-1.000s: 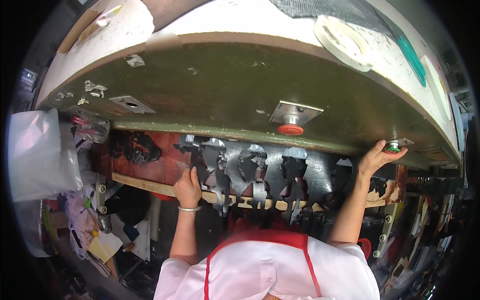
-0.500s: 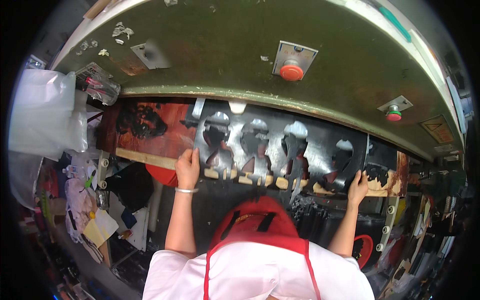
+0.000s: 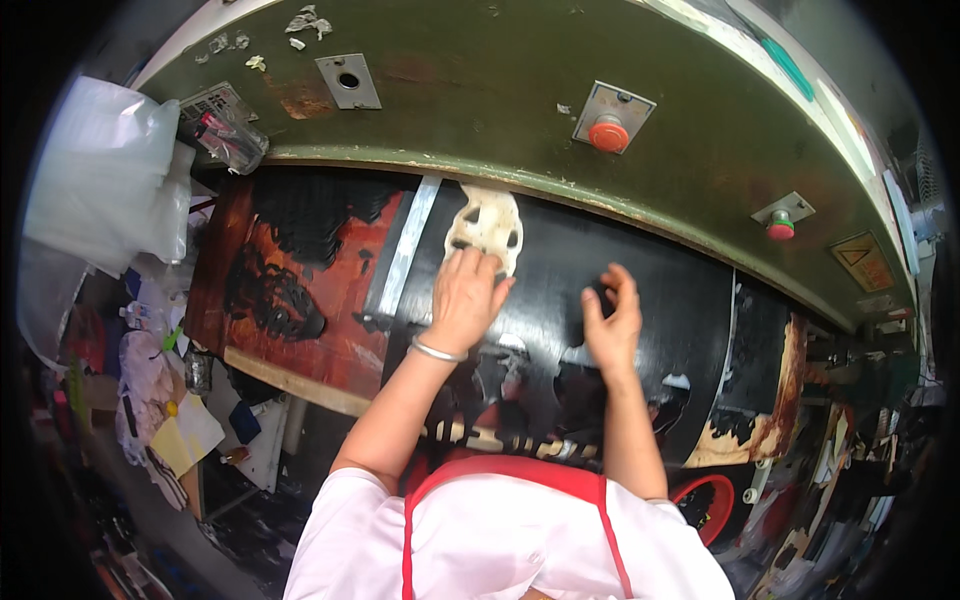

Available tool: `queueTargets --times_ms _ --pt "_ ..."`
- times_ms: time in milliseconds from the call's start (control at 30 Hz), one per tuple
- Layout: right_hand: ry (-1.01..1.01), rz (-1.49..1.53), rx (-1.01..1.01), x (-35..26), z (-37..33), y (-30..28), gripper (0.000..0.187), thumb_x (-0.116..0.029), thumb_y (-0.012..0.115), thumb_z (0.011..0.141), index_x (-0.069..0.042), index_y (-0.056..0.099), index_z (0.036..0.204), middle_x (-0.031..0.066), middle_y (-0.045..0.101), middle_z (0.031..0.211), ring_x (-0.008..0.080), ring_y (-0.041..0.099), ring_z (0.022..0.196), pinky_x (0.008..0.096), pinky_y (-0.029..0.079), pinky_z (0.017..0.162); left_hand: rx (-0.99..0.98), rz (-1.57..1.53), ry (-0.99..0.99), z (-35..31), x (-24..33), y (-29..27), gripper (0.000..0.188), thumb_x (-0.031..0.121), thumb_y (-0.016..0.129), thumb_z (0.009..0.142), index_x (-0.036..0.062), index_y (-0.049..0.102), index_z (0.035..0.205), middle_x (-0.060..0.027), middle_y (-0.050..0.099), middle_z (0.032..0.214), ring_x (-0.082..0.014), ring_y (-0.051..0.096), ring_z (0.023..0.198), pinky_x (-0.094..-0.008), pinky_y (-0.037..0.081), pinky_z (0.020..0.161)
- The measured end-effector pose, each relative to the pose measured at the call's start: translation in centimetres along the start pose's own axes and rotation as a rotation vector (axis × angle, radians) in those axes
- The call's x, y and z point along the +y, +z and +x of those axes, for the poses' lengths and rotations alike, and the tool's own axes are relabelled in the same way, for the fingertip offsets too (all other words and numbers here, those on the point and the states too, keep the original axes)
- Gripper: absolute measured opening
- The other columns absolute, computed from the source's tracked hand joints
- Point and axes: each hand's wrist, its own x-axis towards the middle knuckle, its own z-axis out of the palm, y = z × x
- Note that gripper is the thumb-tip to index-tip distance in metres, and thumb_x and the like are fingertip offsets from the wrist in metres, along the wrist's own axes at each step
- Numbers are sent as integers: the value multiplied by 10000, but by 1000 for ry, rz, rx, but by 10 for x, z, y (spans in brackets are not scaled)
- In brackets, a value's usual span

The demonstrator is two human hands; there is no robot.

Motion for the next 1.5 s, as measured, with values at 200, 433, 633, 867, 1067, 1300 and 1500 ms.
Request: queueTargets --times_ms 200,433,633,867,1067,1300,1500 --pt "-72 -193 -56 -26 -41 10 472 -77 711 761 1 538 1193 158 579 1109 332 495 1100 405 408 957 -81 -100 4 -39 11 -5 203 124 727 726 59 559 819 -89 514 818 -294 506 817 -409 422 744" --pt "-98 -113 -275 -79 -76 33 760 -201 801 687 -12 435 1325 247 491 1254 427 378 1245 481 339 1044 -927 -1224 -333 -74 -14 -127 175 0 675 797 -38 654 967 -105 711 776 -103 676 735 -204 518 659" --pt "-126 -234 -166 -95 -101 108 1021 -165 818 590 -33 251 1428 407 201 1353 586 144 1305 559 229 1094 21 -119 -346 -115 -42 -51 343 50 627 822 23 604 1163 -111 566 846 -276 565 780 -369 465 704" --pt "393 1012 -314 -86 -71 35 885 -59 763 632 -49 319 1397 180 539 1194 272 561 1088 347 438 971 0 141 -198 -134 -42 -46 398 6 622 810 2 581 1206 -130 512 893 -303 532 843 -393 450 752" --pt "187 702 -245 -71 -81 -19 817 65 648 651 -65 296 1377 148 521 1203 226 561 1085 305 460 923 29 118 -181 -130 -41 -46 406 -18 620 796 -21 571 1199 -138 502 885 -307 528 835 -398 447 749" --pt "-81 -170 -117 -45 -69 37 991 -64 770 574 -64 260 1423 301 260 1368 457 286 1288 474 258 1091 34 232 -186 -103 -48 -34 402 -13 620 795 -19 584 1195 -115 505 870 -290 539 806 -391 452 701" --pt "-167 -147 -214 -17 1 60 1125 -241 842 631 -13 130 1471 447 97 1379 583 106 1319 590 212 1081 95 248 -197 -41 -79 -3 340 8 613 804 -15 618 1143 -116 528 864 -294 554 805 -392 462 698"
